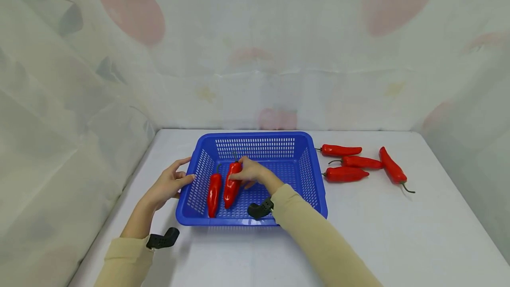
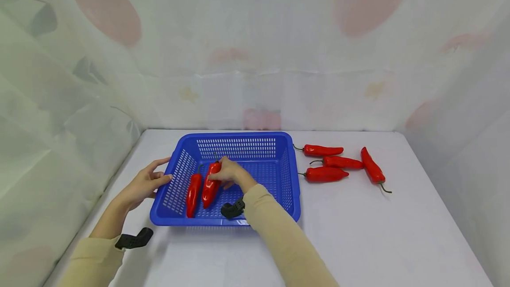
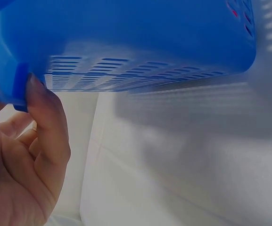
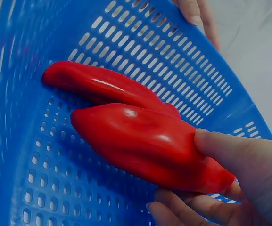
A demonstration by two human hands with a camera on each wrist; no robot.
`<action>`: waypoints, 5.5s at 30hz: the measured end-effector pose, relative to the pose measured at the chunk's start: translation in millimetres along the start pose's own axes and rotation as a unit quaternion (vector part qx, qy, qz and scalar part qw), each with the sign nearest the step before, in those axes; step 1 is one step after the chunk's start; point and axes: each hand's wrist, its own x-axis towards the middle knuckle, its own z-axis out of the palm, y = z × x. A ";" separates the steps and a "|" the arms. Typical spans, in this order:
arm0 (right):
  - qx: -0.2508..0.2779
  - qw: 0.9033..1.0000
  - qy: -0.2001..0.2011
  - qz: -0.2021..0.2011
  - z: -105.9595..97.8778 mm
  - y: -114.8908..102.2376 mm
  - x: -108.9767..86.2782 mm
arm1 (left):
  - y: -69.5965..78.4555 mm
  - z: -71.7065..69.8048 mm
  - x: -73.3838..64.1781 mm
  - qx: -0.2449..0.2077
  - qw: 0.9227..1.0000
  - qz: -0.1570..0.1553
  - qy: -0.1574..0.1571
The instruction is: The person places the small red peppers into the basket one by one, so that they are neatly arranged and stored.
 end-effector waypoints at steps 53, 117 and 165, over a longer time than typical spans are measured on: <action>-0.077 0.993 -0.083 0.037 14.9 -0.3 5.2 | 1.2 1.6 -0.7 -0.011 1.000 0.003 0.000; -0.173 0.928 0.145 -0.296 -94.9 -2.0 -95.3 | 0.5 -1.2 1.6 -0.003 1.000 0.004 0.001; -0.180 0.910 0.323 -0.187 -176.9 169.0 -129.3 | -1.6 -0.7 1.0 -0.001 1.000 0.004 0.005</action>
